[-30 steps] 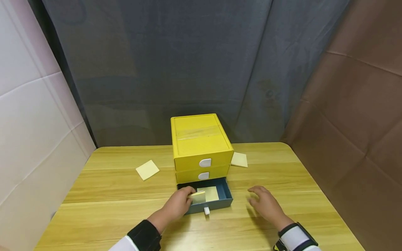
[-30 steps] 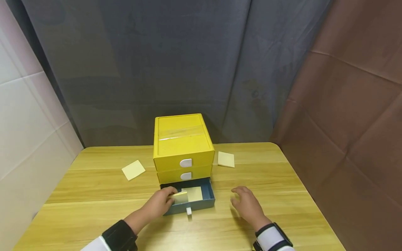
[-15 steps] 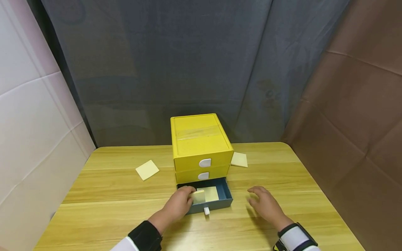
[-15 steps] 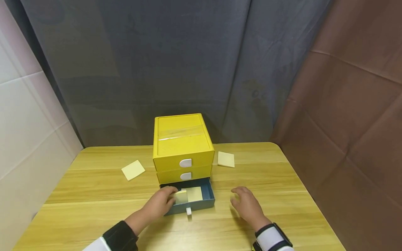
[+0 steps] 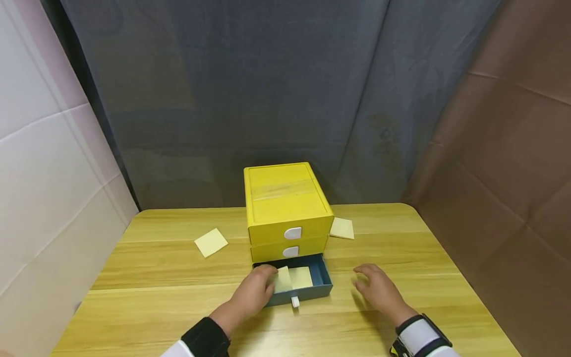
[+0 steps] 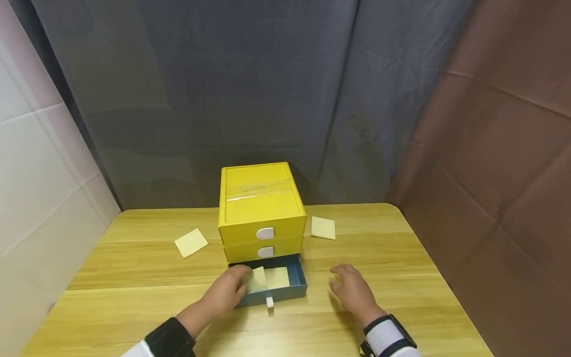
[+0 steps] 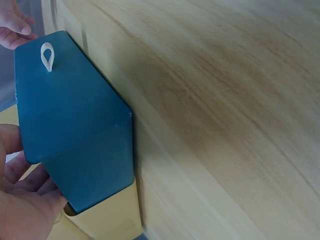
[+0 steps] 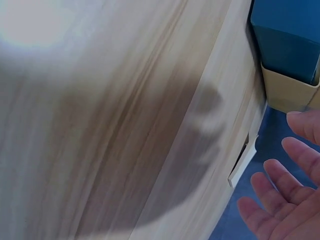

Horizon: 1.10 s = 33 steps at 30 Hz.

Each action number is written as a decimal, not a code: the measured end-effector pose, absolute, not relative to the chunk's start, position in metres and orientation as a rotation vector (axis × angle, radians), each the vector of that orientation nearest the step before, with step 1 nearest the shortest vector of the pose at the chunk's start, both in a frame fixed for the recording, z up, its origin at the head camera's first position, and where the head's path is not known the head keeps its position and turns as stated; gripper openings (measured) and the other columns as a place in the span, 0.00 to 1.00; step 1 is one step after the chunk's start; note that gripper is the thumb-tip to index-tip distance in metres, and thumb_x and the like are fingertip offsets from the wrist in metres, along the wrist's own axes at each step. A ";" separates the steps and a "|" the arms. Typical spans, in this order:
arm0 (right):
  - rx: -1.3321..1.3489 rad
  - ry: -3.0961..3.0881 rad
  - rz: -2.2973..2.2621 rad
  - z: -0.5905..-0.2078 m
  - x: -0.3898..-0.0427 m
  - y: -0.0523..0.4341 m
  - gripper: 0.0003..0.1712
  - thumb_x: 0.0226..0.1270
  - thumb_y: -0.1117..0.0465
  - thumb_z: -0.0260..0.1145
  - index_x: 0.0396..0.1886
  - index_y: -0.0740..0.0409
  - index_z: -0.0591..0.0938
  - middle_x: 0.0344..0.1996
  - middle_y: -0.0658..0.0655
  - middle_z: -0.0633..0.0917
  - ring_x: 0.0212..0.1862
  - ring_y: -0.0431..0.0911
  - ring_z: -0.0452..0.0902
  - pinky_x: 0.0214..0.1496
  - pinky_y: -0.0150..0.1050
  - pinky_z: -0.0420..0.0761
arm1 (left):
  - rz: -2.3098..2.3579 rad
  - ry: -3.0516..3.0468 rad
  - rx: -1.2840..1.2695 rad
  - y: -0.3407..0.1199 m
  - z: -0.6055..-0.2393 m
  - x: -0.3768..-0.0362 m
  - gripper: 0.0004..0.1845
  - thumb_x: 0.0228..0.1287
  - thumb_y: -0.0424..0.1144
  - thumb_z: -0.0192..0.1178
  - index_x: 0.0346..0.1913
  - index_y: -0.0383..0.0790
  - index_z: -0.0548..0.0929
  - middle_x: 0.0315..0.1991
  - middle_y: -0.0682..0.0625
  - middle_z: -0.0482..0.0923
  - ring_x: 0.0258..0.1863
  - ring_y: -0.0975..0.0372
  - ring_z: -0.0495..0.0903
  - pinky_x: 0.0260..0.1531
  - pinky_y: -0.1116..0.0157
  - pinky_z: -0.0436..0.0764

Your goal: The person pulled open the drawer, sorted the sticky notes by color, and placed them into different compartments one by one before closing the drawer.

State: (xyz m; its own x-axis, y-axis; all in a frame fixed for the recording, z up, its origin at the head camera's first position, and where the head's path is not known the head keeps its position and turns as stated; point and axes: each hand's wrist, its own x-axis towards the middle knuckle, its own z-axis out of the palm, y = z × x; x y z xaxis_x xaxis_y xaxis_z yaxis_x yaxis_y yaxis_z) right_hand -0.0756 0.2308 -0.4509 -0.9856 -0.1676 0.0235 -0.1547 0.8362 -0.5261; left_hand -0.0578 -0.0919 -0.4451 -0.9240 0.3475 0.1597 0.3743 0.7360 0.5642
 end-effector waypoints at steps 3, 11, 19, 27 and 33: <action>-0.275 3.003 -0.854 -0.453 -0.079 0.232 0.20 0.65 0.63 0.64 0.55 0.66 0.79 0.58 0.72 0.74 0.60 0.68 0.70 0.59 0.63 0.71 | -0.932 -2.863 -0.621 -0.093 -0.447 -0.059 0.15 0.61 0.28 0.61 0.51 0.29 0.79 0.53 0.38 0.77 0.56 0.47 0.75 0.57 0.51 0.75; -0.278 3.015 -0.865 -0.453 -0.089 0.234 0.20 0.65 0.64 0.64 0.55 0.67 0.78 0.58 0.71 0.74 0.59 0.68 0.70 0.59 0.62 0.71 | -0.909 -2.834 -0.615 -0.095 -0.444 -0.057 0.16 0.62 0.29 0.61 0.52 0.31 0.79 0.54 0.40 0.76 0.56 0.49 0.74 0.57 0.52 0.76; -0.284 3.014 -0.870 -0.454 -0.099 0.233 0.20 0.65 0.64 0.65 0.55 0.68 0.78 0.57 0.73 0.75 0.58 0.67 0.72 0.56 0.61 0.74 | -0.851 -2.785 -0.599 -0.106 -0.440 -0.046 0.20 0.61 0.32 0.64 0.57 0.35 0.77 0.54 0.44 0.77 0.56 0.52 0.74 0.56 0.54 0.76; -0.250 3.011 -0.874 -0.453 -0.111 0.230 0.21 0.67 0.64 0.62 0.56 0.71 0.77 0.57 0.75 0.74 0.59 0.70 0.69 0.57 0.62 0.73 | -0.913 -2.760 -0.489 -0.125 -0.440 -0.025 0.27 0.58 0.32 0.66 0.61 0.36 0.74 0.58 0.41 0.75 0.59 0.47 0.72 0.58 0.49 0.74; -0.201 3.009 -0.908 -0.452 -0.116 0.228 0.20 0.68 0.65 0.60 0.56 0.73 0.76 0.55 0.76 0.74 0.58 0.70 0.70 0.57 0.63 0.72 | -0.926 -2.744 -0.397 -0.135 -0.443 -0.013 0.28 0.56 0.33 0.67 0.62 0.36 0.74 0.58 0.42 0.75 0.59 0.48 0.73 0.59 0.50 0.74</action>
